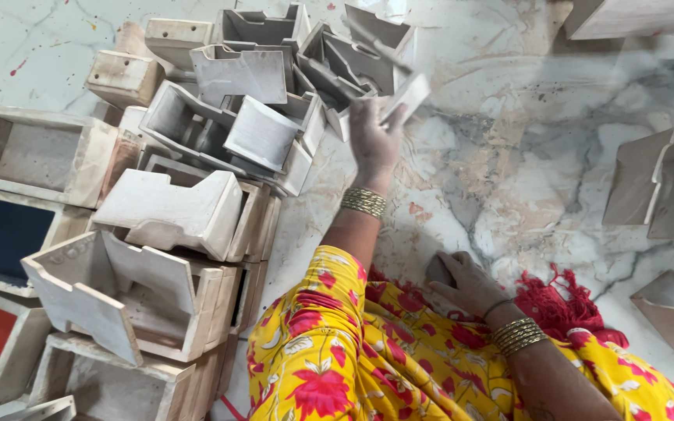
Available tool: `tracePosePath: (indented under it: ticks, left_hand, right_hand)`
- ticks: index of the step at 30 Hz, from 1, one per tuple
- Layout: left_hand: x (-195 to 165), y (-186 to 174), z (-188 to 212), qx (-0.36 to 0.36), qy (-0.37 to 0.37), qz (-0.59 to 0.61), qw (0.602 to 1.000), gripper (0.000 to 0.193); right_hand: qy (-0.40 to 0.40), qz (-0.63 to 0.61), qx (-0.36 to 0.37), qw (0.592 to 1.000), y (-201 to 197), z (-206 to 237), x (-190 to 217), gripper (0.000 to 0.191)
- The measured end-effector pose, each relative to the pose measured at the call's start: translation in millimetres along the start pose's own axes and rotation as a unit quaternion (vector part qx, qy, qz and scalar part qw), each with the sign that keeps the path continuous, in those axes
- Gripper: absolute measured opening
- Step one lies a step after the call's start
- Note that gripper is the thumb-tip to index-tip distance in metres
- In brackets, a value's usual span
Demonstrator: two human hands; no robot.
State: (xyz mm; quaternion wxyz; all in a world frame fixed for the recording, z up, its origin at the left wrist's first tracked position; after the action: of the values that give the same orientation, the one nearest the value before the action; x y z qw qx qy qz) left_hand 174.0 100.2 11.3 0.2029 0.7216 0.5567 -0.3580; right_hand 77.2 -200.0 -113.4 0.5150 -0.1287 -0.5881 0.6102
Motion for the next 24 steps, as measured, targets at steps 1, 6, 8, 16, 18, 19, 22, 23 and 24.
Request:
tracePosePath:
  ticks: [1, 6, 8, 16, 18, 19, 22, 23, 24]
  left_hand:
    - [-6, 5, 3, 0.009, -0.001, 0.02, 1.0, 0.024]
    - [-28, 26, 30, 0.029, -0.042, 0.092, 0.994, 0.028]
    - [-27, 28, 38, 0.029, -0.046, 0.091, 0.994, 0.028]
    - [14, 22, 36, 0.136, -0.042, 0.08, 0.987, 0.025]
    - [17, 20, 34, 0.143, -0.024, 0.076, 0.987, 0.025]
    - [16, 20, 34, 0.143, -0.001, 0.069, 0.987, 0.025]
    - [12, 19, 31, 0.127, 0.051, 0.049, 0.989, 0.027]
    - [10, 19, 29, 0.118, 0.066, 0.043, 0.99, 0.029]
    - [10, 19, 29, 0.12, 0.063, 0.036, 0.99, 0.028]
  right_hand:
    - [0.0, -0.001, 0.004, 1.0, 0, 0, 1, 0.081]
    - [0.02, 0.004, 0.017, 1.0, -2, 1, 3, 0.081]
    - [0.009, 0.003, 0.013, 1.0, -2, 1, 3, 0.082]
    - [-0.001, -0.03, 0.005, 1.0, 2, 2, 3, 0.082]
    - [0.006, -0.03, 0.012, 0.999, 2, 3, 4, 0.083]
    - [0.007, -0.026, 0.014, 1.0, 2, 3, 5, 0.083]
    - [0.012, -0.023, 0.018, 1.0, -3, 5, 10, 0.083]
    - [0.011, -0.027, 0.014, 0.999, -4, 5, 12, 0.083]
    - [0.01, -0.032, 0.011, 0.999, -6, 6, 14, 0.084]
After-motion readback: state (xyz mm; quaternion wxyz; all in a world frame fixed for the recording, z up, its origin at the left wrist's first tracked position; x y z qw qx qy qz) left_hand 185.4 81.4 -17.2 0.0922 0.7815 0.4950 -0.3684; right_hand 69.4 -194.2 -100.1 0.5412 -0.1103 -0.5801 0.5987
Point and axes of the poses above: each hand's wrist, its own z-axis away from the middle knuckle, its own y-axis out of the palm, x = y × z, the point moved 5 cm from there along -z, towards the middle knuckle, and after that the axes turned 14 degrees about -x, right-handed, at the moved point
